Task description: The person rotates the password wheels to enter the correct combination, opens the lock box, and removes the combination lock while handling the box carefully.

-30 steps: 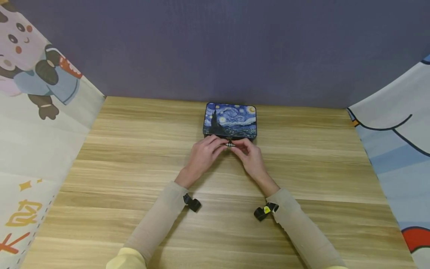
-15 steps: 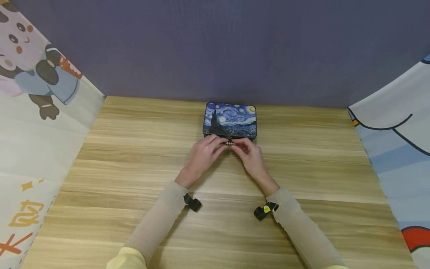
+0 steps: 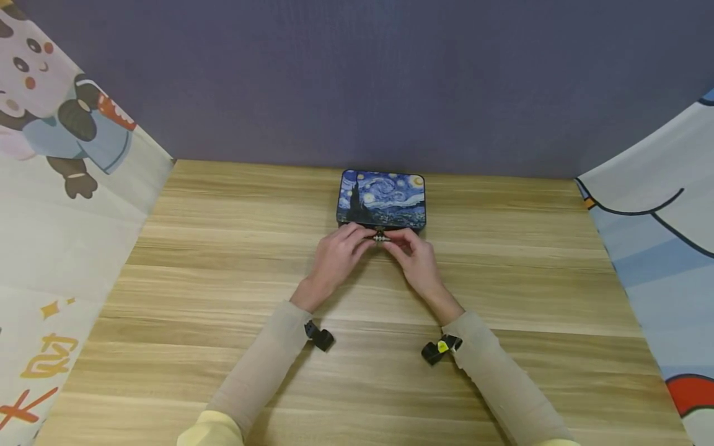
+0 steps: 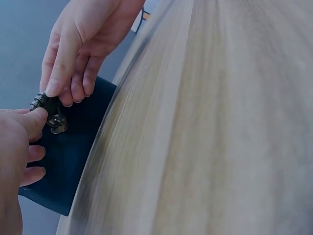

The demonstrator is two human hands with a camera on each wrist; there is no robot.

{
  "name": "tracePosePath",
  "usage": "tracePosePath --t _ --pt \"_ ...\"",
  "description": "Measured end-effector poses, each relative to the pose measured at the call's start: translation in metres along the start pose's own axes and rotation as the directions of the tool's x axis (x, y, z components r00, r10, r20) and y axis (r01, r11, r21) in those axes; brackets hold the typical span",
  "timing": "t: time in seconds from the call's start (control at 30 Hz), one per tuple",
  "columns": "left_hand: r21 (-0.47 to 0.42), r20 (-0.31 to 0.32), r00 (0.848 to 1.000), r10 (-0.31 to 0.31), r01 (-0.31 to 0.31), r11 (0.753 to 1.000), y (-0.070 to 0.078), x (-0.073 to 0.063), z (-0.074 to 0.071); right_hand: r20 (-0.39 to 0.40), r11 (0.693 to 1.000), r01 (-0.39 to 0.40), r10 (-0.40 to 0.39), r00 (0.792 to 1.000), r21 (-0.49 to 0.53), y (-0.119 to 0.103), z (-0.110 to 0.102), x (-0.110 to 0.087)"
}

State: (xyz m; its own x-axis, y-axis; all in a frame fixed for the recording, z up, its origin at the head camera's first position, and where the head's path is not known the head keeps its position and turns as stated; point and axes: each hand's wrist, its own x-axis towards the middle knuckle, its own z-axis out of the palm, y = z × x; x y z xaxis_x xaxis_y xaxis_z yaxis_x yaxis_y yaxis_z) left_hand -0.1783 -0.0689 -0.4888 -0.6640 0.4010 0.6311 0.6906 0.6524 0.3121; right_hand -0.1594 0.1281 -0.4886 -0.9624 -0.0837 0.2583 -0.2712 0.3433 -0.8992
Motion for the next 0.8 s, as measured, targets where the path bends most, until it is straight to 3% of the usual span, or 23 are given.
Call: tracePosePath --t 0.57,0.8 --pt "0.018 0.021 0.999 0.039 -0.04 0.999 -0.004 0.004 -0.001 -0.012 1.0 0.015 -0.016 1.0 -0.027 0.001 0.001 0.0" --pt "0.014 0.043 0.998 0.048 -0.048 0.999 -0.006 0.006 -0.001 0.0 0.999 0.021 -0.021 1.0 -0.037 -0.027 -0.002 -0.003"
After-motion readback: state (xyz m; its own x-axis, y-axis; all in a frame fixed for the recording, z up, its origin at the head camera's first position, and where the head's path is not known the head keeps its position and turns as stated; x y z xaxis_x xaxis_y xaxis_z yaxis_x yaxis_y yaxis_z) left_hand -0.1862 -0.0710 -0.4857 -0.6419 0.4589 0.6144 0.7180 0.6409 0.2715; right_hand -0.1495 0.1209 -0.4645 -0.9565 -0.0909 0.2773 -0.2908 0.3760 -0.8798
